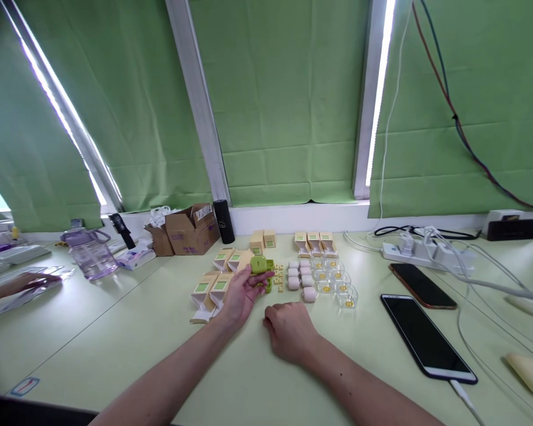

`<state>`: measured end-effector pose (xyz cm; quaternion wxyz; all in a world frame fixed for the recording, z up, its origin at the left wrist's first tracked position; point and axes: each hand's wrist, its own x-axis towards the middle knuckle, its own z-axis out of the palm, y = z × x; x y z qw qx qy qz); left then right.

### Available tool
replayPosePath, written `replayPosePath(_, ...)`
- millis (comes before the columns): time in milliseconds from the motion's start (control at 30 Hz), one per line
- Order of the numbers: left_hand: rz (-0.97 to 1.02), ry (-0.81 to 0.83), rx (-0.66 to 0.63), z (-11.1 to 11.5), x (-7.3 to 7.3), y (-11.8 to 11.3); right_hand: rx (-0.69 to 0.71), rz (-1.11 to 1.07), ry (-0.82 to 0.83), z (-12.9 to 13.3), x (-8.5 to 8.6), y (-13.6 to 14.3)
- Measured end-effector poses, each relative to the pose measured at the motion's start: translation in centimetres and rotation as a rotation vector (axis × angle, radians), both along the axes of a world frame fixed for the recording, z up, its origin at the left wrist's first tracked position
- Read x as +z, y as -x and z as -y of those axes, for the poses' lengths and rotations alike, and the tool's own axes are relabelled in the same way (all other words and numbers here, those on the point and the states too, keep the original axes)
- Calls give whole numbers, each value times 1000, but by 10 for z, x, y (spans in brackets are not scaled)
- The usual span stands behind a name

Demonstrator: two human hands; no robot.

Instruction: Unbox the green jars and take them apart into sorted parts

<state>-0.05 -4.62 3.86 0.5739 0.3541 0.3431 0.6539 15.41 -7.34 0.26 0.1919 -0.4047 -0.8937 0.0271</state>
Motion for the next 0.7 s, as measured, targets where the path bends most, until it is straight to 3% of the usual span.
replayPosePath(233,115,124,-54,-4,1,2,7,3,18,2,3,-2)
replayPosePath(400,1,6,-13,-5,1,3,24,-11,22,2,6,-5)
replayPosePath(533,-311,-170,104,-5,6,7,38,-16,7,2,5,-7)
replayPosePath(700,-1004,-392,344,1,27,16,43,-11,-10,0,5,-11)
